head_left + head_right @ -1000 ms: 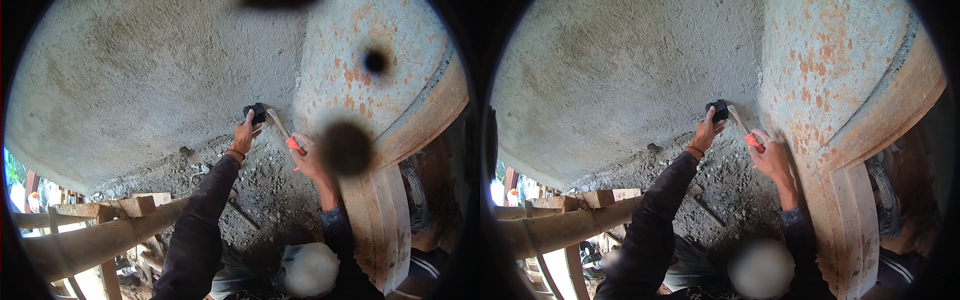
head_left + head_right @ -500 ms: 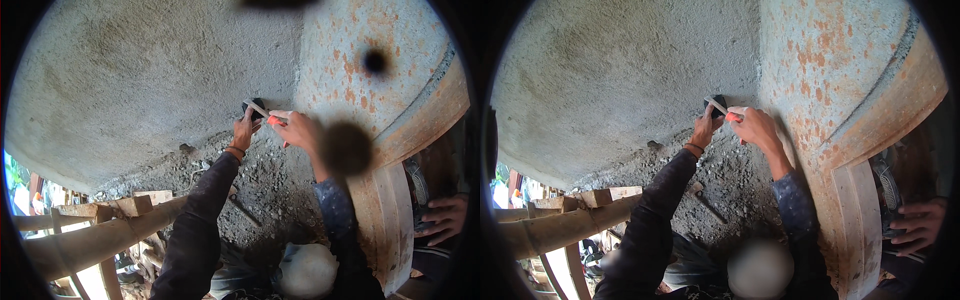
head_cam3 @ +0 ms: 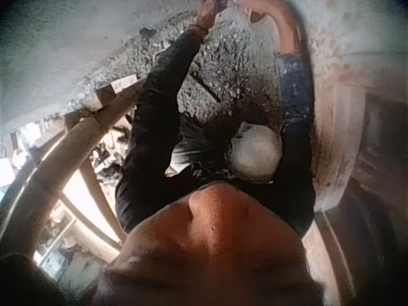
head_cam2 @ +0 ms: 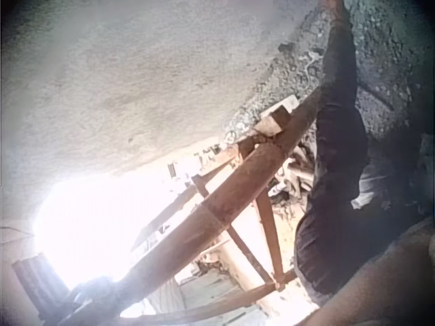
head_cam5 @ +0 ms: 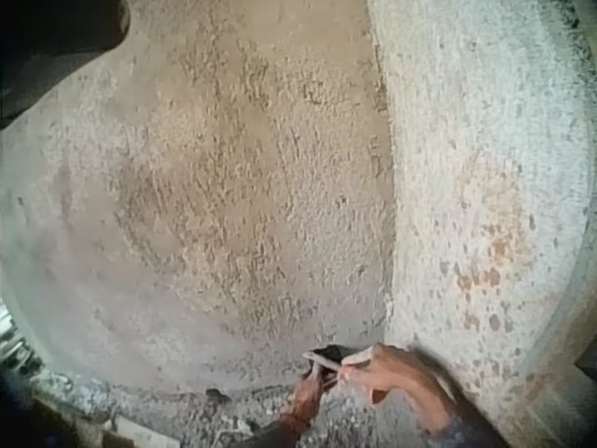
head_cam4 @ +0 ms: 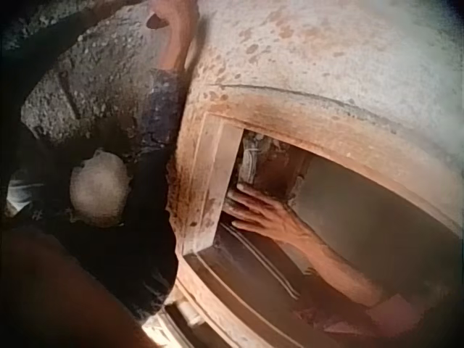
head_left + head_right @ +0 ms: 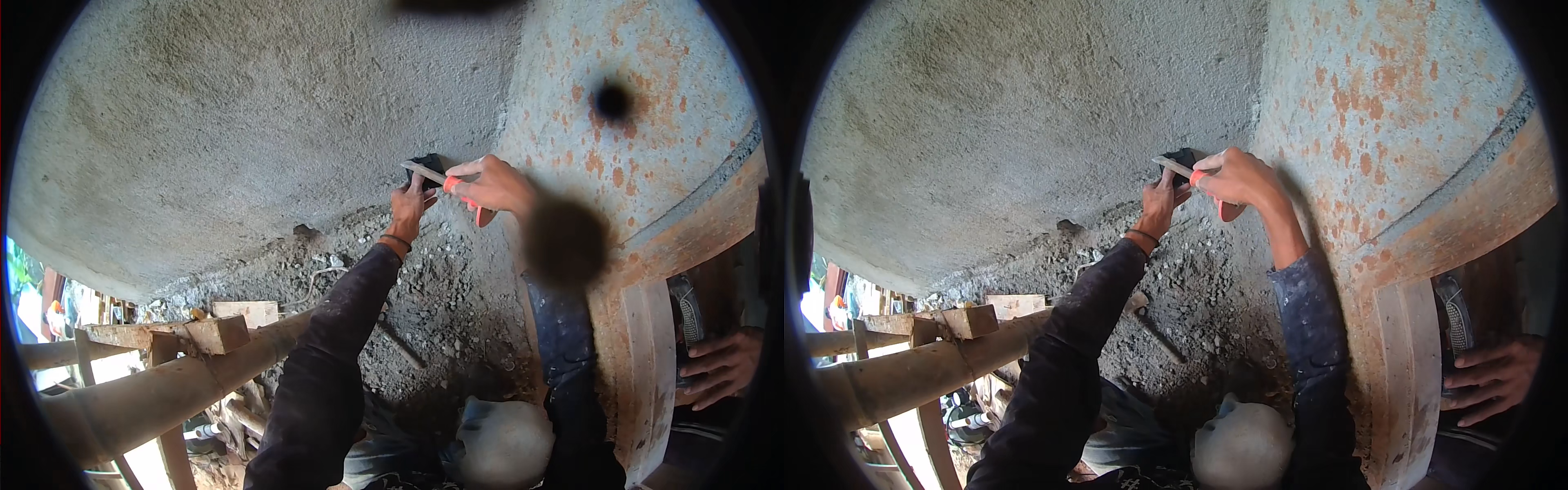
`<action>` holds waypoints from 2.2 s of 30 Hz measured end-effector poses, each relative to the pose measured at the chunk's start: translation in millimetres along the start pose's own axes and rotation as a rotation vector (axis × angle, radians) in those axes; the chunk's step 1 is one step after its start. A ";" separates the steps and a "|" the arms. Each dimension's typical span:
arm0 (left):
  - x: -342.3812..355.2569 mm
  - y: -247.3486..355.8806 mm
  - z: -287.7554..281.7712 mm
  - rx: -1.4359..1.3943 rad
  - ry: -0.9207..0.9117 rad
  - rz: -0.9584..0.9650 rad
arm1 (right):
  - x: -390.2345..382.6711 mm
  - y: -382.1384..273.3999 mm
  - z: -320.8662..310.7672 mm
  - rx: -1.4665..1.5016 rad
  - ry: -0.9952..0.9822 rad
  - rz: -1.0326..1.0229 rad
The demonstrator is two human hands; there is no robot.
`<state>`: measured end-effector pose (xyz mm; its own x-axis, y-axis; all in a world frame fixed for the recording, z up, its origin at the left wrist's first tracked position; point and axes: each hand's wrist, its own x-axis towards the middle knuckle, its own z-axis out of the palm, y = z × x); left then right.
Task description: Chipping a hole in a concrete wall using a hammer and chisel to prepare for installing an electrical junction box.
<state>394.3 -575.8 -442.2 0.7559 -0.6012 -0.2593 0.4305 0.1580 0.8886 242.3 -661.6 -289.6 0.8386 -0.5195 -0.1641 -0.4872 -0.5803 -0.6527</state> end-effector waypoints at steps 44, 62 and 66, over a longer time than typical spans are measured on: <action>-2.1 14.5 -14.6 -0.140 -0.300 -0.053 | -4.1 -4.9 -23.3 0.158 -0.028 0.005; -10.0 2.0 -19.9 0.003 -0.240 -0.066 | -20.7 17.3 -13.8 0.143 -0.009 0.094; -0.4 -0.4 -21.5 -0.071 -0.212 -0.002 | -14.8 -3.9 -13.2 -0.055 0.042 0.050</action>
<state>404.4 -558.7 -450.6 0.6376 -0.7514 -0.1697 0.4716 0.2066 0.8573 228.6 -660.0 -274.8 0.8027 -0.5735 -0.1637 -0.5417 -0.5862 -0.6024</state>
